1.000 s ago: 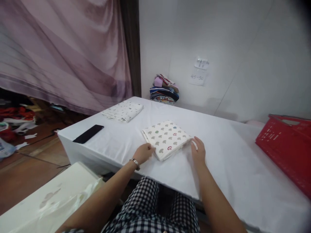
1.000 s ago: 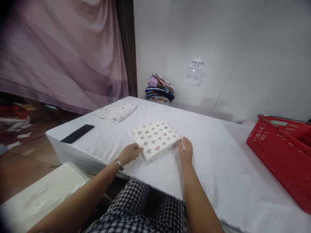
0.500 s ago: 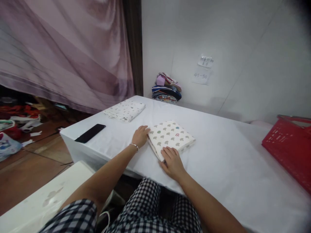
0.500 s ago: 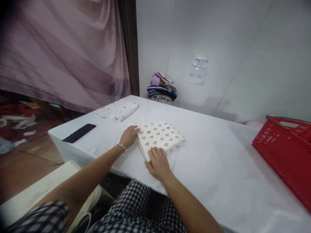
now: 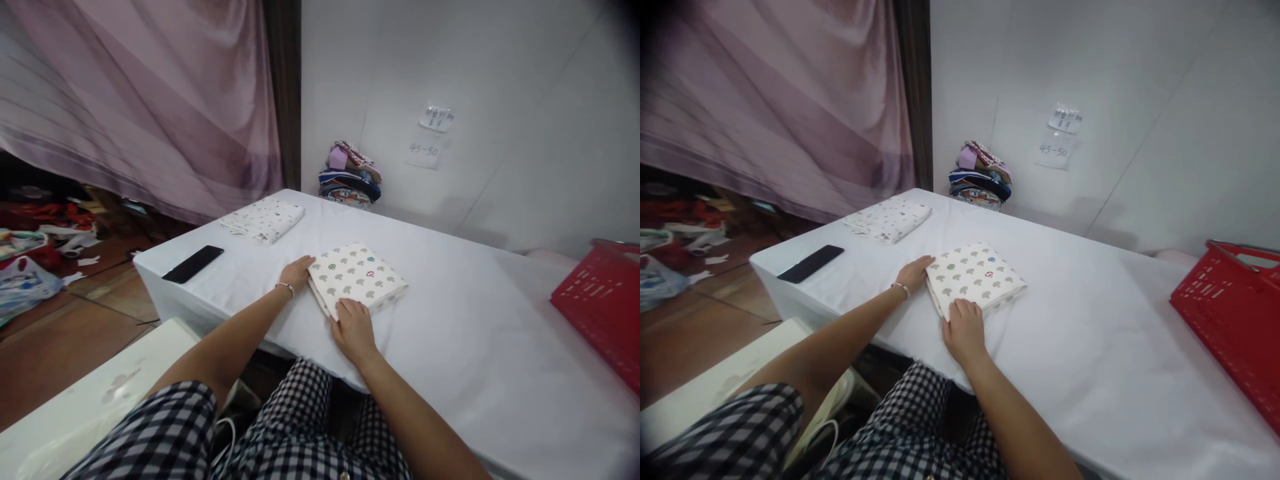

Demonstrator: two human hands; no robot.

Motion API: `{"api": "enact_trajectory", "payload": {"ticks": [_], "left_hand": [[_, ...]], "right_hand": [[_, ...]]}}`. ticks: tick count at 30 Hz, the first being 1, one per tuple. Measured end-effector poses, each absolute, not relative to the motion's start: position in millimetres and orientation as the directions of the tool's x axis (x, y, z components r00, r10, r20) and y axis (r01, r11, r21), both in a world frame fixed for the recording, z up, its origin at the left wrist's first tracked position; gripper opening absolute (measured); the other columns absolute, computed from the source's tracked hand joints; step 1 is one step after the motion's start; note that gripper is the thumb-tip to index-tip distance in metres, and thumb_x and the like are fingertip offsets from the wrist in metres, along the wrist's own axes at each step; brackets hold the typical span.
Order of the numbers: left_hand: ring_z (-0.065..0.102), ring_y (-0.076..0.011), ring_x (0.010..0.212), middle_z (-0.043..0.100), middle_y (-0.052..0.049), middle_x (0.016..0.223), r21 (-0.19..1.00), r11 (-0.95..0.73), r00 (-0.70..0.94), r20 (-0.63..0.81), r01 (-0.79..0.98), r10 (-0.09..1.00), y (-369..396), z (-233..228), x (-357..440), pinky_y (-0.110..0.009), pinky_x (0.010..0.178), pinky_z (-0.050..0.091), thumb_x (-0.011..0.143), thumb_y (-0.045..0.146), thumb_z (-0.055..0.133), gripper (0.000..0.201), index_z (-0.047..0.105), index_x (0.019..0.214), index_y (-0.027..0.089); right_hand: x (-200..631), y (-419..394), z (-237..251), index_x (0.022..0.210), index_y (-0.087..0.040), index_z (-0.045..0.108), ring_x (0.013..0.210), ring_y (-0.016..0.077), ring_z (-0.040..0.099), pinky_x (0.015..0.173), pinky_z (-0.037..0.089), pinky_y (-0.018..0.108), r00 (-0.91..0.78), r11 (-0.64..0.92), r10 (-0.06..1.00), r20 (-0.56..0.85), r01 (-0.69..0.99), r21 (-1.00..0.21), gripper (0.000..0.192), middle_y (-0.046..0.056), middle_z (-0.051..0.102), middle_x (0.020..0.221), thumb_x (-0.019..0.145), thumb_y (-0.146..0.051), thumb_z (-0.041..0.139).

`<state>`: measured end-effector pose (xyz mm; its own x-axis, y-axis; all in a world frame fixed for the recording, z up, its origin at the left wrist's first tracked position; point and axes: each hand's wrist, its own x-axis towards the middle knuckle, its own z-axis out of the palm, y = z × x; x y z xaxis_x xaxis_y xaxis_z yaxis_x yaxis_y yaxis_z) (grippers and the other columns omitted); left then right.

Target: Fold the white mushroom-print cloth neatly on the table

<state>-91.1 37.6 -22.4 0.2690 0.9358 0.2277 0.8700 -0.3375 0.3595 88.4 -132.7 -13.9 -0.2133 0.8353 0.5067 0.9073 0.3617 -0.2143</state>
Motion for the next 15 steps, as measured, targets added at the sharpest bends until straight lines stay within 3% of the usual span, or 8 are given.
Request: {"api": "enact_trajectory", "payload": {"ticks": [3, 5, 8, 11, 15], "left_hand": [[0.047, -0.0195, 0.123, 0.049, -0.001, 0.137, 0.475, -0.289, 0.201, 0.228, 0.831, 0.953, 33.5, -16.4, -90.7, -0.03, 0.105, 0.035, 0.084, 0.014, 0.041, 0.045, 0.055, 0.125, 0.026], [0.049, -0.0204, 0.12, 0.053, -0.006, 0.132, 0.596, -0.178, 0.062, 0.209, 0.783, 0.976, 28.1, -11.9, -91.9, -0.03, 0.103, 0.037, 0.083, 0.018, 0.048, 0.043, 0.053, 0.125, 0.022], [0.064, -0.0213, 0.094, 0.063, -0.012, 0.113, 0.824, 0.139, -0.175, -0.049, 0.549, 0.983, 16.3, -7.9, -92.4, -0.032, 0.085, 0.049, 0.078, 0.027, 0.06, 0.053, 0.045, 0.128, 0.016], [0.066, -0.0174, 0.065, 0.069, -0.009, 0.082, 0.884, 0.333, -0.142, -0.303, 0.329, 0.942, 5.3, -8.8, -86.9, -0.029, 0.064, 0.053, 0.079, 0.031, 0.062, 0.049, 0.047, 0.121, 0.011], [0.065, -0.0152, 0.061, 0.066, -0.005, 0.068, 0.888, 0.355, -0.082, -0.347, 0.293, 0.934, -0.4, -12.5, -73.6, -0.024, 0.059, 0.051, 0.082, 0.03, 0.059, 0.02, 0.057, 0.096, 0.015]], "right_hand": [[92.2, -133.3, -16.5, 0.104, -0.017, 0.059, 0.103, 0.021, 0.05, 0.093, 0.033, 0.037, -0.209, 0.389, 0.814, 0.542, 0.889, -0.241, 0.021, 0.009, 0.06, 0.109, 0.087, -0.022, 0.046], [93.7, -134.2, -17.8, 0.106, -0.018, 0.059, 0.106, 0.0207, 0.049, 0.094, 0.032, 0.037, -0.211, 0.408, 0.803, 0.557, 0.876, -0.256, 0.023, 0.008, 0.061, 0.112, 0.089, -0.021, 0.045], [94.5, -135.4, -18.6, 0.111, -0.018, 0.058, 0.11, 0.0207, 0.049, 0.097, 0.03, 0.038, -0.231, 0.436, 0.791, 0.567, 0.862, -0.258, 0.026, 0.008, 0.061, 0.115, 0.09, -0.021, 0.043], [94.8, -135.3, -18.9, 0.114, -0.018, 0.057, 0.112, 0.0206, 0.048, 0.096, 0.03, 0.037, -0.256, 0.456, 0.783, 0.567, 0.856, -0.243, 0.028, 0.008, 0.06, 0.117, 0.092, -0.023, 0.042], [95.4, -133.2, -20.3, 0.116, -0.018, 0.057, 0.115, 0.0195, 0.046, 0.096, 0.03, 0.036, -0.331, 0.515, 0.754, 0.568, 0.834, -0.198, 0.029, 0.009, 0.059, 0.12, 0.093, -0.022, 0.041]]}}
